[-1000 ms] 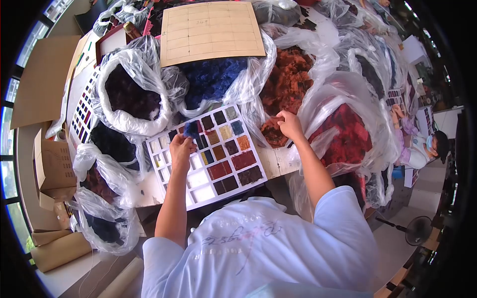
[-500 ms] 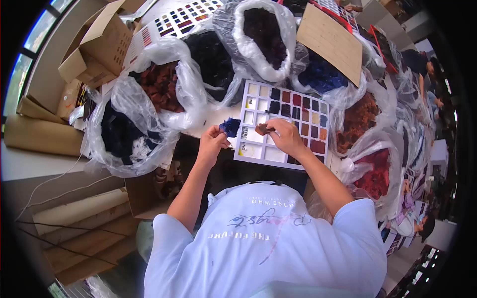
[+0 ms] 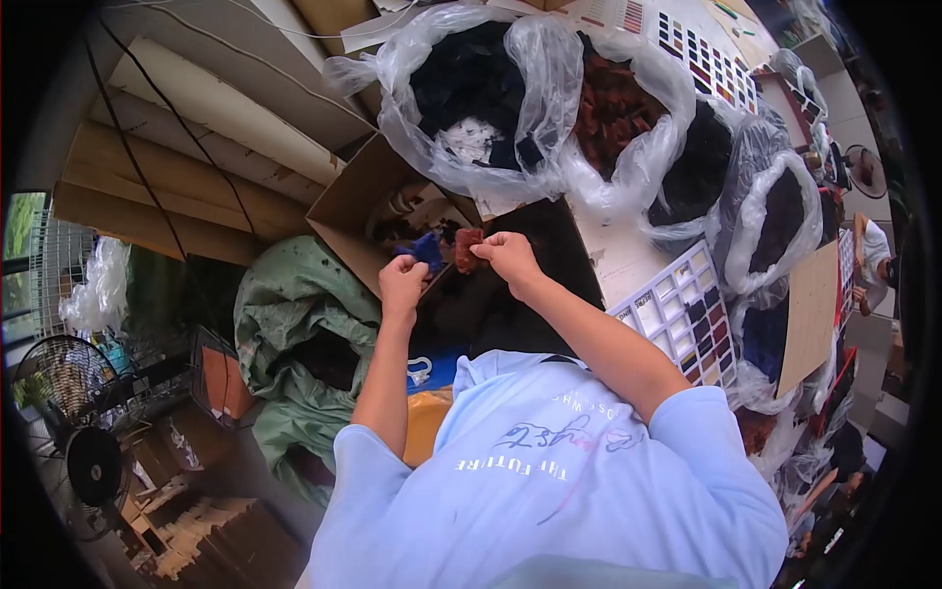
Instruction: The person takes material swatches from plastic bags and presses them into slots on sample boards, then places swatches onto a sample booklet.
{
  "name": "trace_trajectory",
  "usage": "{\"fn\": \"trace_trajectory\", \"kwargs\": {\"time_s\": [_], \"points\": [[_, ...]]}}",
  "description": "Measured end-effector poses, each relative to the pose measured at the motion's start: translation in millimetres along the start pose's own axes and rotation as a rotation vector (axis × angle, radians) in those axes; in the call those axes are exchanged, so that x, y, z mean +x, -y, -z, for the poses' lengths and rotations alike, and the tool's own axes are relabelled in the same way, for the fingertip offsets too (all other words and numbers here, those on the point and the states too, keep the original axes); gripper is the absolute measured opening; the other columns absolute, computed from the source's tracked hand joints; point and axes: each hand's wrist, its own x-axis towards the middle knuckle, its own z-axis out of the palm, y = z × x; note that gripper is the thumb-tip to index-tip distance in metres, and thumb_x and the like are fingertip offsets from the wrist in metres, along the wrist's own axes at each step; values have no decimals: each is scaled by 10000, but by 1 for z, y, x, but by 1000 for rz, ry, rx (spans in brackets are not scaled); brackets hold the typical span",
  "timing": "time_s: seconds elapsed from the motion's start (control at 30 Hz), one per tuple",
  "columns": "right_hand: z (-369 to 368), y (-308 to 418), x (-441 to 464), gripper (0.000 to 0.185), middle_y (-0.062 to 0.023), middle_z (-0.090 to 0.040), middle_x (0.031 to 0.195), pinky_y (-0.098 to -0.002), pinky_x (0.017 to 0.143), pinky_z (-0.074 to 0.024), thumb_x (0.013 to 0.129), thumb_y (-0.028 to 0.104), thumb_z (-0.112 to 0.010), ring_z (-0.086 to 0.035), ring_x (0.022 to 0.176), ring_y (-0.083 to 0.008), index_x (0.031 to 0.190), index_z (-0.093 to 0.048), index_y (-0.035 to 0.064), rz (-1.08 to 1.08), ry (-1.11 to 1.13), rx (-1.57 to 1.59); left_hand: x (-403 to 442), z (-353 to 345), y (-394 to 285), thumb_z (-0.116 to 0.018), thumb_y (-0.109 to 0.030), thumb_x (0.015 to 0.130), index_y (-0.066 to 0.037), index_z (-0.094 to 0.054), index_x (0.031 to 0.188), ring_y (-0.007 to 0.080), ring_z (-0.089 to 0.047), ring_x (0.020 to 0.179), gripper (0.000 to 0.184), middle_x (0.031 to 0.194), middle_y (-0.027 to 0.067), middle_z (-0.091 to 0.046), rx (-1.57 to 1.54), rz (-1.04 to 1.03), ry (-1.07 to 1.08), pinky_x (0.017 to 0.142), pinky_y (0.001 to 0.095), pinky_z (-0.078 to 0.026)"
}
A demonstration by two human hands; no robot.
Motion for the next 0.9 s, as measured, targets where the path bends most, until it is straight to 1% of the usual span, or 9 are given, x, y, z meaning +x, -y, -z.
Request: {"fn": "trace_trajectory", "kwargs": {"time_s": [0.1,0.2,0.23,0.3,0.33,0.4,0.57,0.7,0.9], "points": [[-16,-13,2,209,-96,-659,745,-307,658,-484,712,135,-779,-623,691,-172,775,-645,-12,-124,22,-117,-8,12,17,-631,-29,774,-31,-624,755,57,-488,614,21,693,-54,-540,-141,-29,82,562,230,-375],[-22,-14,1,191,-113,-644,853,-359,720,-483,692,133,-782,-625,821,-237,742,-637,19,95,24,-339,1,17,28,-615,-33,740,-7,-610,762,152,-564,690,35,734,64,-609,469,2,-85,666,294,-444],[-14,-11,-2,182,-113,-625,908,-385,765,-468,682,127,-774,-601,882,-268,743,-630,34,404,-58,-524,3,21,38,-615,-33,740,-7,-610,762,152,-564,690,35,734,64,-609,469,1,-79,666,294,-444],[15,10,-20,178,-97,-587,1001,-430,854,-423,663,90,-733,-547,970,-312,792,-612,62,919,-173,-816,9,31,67,-609,-46,742,-12,-598,805,285,-610,846,73,900,147,-642,842,-588,-414,783,380,-474],[33,18,-26,174,-83,-589,997,-426,860,-413,687,58,-695,-555,955,-298,832,-599,72,1105,-180,-912,5,32,66,-609,-46,742,-12,-598,805,285,-610,846,73,900,147,-642,844,-593,-391,783,380,-474],[60,20,-40,156,-73,-592,1004,-414,869,-412,701,39,-669,-558,963,-288,830,-592,82,1142,-131,-1033,-1,32,55,-598,-56,776,-25,-587,838,369,-581,976,71,1024,158,-640,776,-798,-296,869,439,-460],[81,12,-68,137,-75,-604,1085,-403,913,-414,720,45,-659,-554,1032,-283,834,-602,96,1117,-132,-1025,15,7,31,-641,25,774,-16,-623,926,348,-618,921,158,990,162,-654,707,-1126,-53,822,417,-496],[69,18,-79,97,-121,-567,1321,-413,920,-447,720,68,-672,-564,1113,-298,805,-632,92,1121,11,-966,7,-30,-1,-655,49,771,-7,-627,929,333,-639,887,170,973,156,-665,581,-1188,154,788,390,-516],[63,21,-66,102,-138,-578,1290,-385,870,-489,734,69,-664,-605,1048,-289,830,-628,57,1142,55,-1009,-18,-52,-7,-667,40,793,-2,-624,945,309,-659,883,164,975,157,-661,415,-1072,282,787,353,-524]]}}
